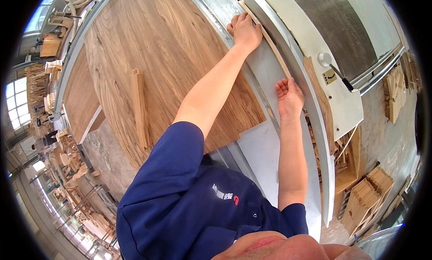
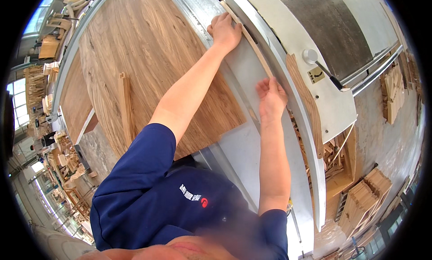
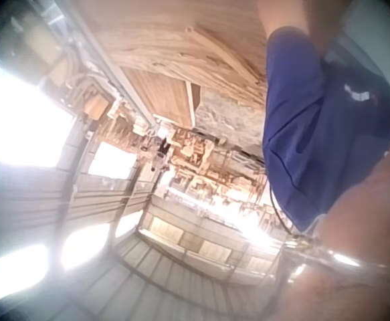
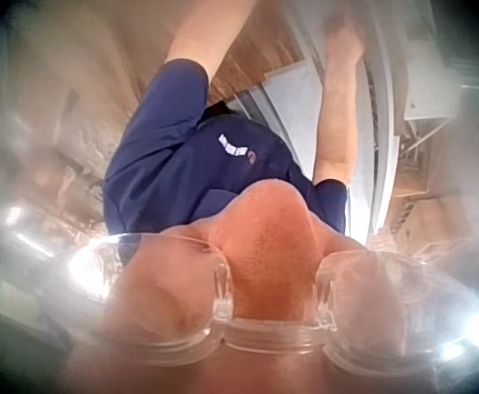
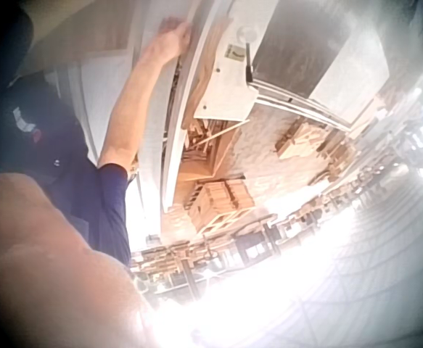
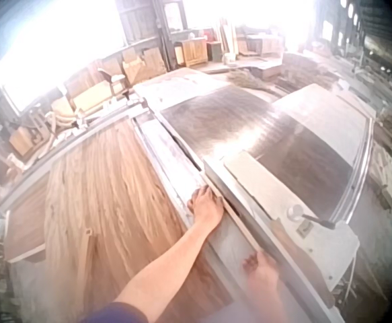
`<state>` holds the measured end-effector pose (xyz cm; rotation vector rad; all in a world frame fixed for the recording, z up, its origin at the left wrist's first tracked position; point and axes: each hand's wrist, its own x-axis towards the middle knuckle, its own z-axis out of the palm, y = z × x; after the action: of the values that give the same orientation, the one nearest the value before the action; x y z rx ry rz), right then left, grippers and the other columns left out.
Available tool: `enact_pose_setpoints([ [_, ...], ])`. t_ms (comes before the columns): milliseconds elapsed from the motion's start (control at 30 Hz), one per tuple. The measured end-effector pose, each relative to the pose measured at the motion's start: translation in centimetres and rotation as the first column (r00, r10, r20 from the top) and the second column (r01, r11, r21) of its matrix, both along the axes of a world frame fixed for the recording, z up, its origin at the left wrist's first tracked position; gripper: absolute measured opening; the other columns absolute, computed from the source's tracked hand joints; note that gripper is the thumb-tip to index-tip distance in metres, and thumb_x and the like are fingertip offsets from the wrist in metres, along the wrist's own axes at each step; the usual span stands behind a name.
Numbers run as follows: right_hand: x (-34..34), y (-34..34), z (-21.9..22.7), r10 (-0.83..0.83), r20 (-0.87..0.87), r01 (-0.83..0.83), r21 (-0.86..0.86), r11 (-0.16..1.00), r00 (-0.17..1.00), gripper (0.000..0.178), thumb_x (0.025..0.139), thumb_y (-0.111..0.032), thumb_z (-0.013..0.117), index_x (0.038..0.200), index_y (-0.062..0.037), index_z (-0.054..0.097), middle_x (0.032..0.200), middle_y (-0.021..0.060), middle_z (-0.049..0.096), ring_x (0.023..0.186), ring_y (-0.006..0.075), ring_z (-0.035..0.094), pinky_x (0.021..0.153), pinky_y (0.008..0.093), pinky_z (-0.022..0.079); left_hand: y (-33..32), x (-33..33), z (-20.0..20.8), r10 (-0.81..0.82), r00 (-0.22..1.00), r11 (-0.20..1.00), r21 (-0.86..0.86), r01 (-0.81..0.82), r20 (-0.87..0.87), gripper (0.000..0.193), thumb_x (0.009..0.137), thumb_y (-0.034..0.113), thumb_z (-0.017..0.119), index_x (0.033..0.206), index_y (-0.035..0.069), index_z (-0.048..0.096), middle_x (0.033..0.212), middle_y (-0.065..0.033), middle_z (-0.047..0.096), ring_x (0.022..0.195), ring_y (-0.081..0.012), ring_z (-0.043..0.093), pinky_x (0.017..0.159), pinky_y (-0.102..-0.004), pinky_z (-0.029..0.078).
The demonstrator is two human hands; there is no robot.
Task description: The person collects thin wood strips and fits them into the edge of a larger wooden panel on a sliding table saw, then puts on safety glasses.
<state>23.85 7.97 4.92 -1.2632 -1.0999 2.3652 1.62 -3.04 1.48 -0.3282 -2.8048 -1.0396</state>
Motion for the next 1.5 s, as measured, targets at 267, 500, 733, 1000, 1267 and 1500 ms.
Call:
enact_pose_setpoints([
  [267, -0.1, -0.2, 0.8, -0.048, 0.019, 0.049, -0.024, 0.999, 0.999, 0.026, 0.105, -0.018, 0.061, 0.111, 0.0079, 0.059, 0.100, 0.0134, 0.065, 0.088, 0.0233, 0.067, 0.079, 0.0360, 0.062, -0.1, 0.0, 0.0, 0.013, 1.000, 0.999, 0.040, -0.013, -0.008, 0.049, 0.089, 0.029, 0.069, 0.128, 0.000, 0.063, 0.143, -0.0122, 0.057, 0.141, -0.0314, 0.039, 0.115, -0.0495, 0.023],
  [500, 0.4, -1.0, 0.9, 0.010, 0.007, -0.010, 0.154, 0.988, 1.000, 0.032, 0.102, -0.014, 0.065, 0.119, 0.0128, 0.061, 0.107, 0.0140, 0.067, 0.093, 0.0208, 0.068, 0.082, 0.0330, 0.062, -0.3, 0.7, 2.0, 0.050, 0.997, 0.988, 0.144, -0.057, 0.055, 0.052, 0.085, 0.032, 0.075, 0.124, -0.001, 0.066, 0.136, -0.0144, 0.062, 0.135, -0.0323, 0.045, 0.115, -0.0466, 0.024],
  [733, 1.1, -0.7, 1.3, 0.081, 0.103, -0.111, 0.334, 0.936, 0.991, 0.034, 0.100, -0.009, 0.067, 0.125, 0.0128, 0.058, 0.105, 0.0115, 0.067, 0.089, 0.0188, 0.068, 0.083, 0.0313, 0.061, -0.4, 1.0, 0.8, -0.012, 0.999, 1.000, 0.019, 0.013, -0.045, 0.055, 0.085, 0.032, 0.075, 0.128, 0.000, 0.064, 0.139, -0.0131, 0.061, 0.136, -0.0320, 0.043, 0.115, -0.0468, 0.023],
  [1000, 0.8, 0.9, -0.1, -0.157, -0.092, 0.145, -0.126, 0.981, 0.983, 0.018, 0.101, -0.003, 0.062, 0.116, 0.0081, 0.060, 0.105, 0.0132, 0.066, 0.095, 0.0210, 0.068, 0.085, 0.0304, 0.063, 0.0, 1.1, 1.3, -0.024, 0.999, 0.999, 0.047, 0.022, 0.037, 0.058, 0.090, 0.037, 0.073, 0.134, 0.000, 0.062, 0.150, -0.0133, 0.053, 0.144, -0.0324, 0.035, 0.119, -0.0480, 0.019],
  [1267, 0.8, 1.5, -0.4, -0.117, -0.088, 0.098, -0.195, 0.976, 0.989, 0.020, 0.102, -0.005, 0.062, 0.117, 0.0079, 0.059, 0.106, 0.0146, 0.066, 0.096, 0.0221, 0.069, 0.085, 0.0313, 0.064, 0.2, 0.7, 1.0, -0.032, 0.997, 0.999, 0.002, 0.032, 0.075, 0.059, 0.093, 0.032, 0.069, 0.142, 0.001, 0.056, 0.155, -0.0140, 0.047, 0.148, -0.0316, 0.030, 0.121, -0.0474, 0.017],
  [1500, 0.8, 0.1, 1.2, 0.166, 0.233, -0.247, 0.384, 0.890, 0.958, 0.028, 0.100, -0.009, 0.064, 0.122, 0.0091, 0.064, 0.109, 0.0129, 0.069, 0.094, 0.0226, 0.069, 0.080, 0.0333, 0.059, 0.1, 0.4, 0.9, -0.030, 0.992, 0.999, -0.028, 0.033, 0.120, 0.061, 0.092, 0.030, 0.070, 0.143, 0.000, 0.054, 0.158, -0.0141, 0.045, 0.149, -0.0308, 0.029, 0.121, -0.0473, 0.018],
])
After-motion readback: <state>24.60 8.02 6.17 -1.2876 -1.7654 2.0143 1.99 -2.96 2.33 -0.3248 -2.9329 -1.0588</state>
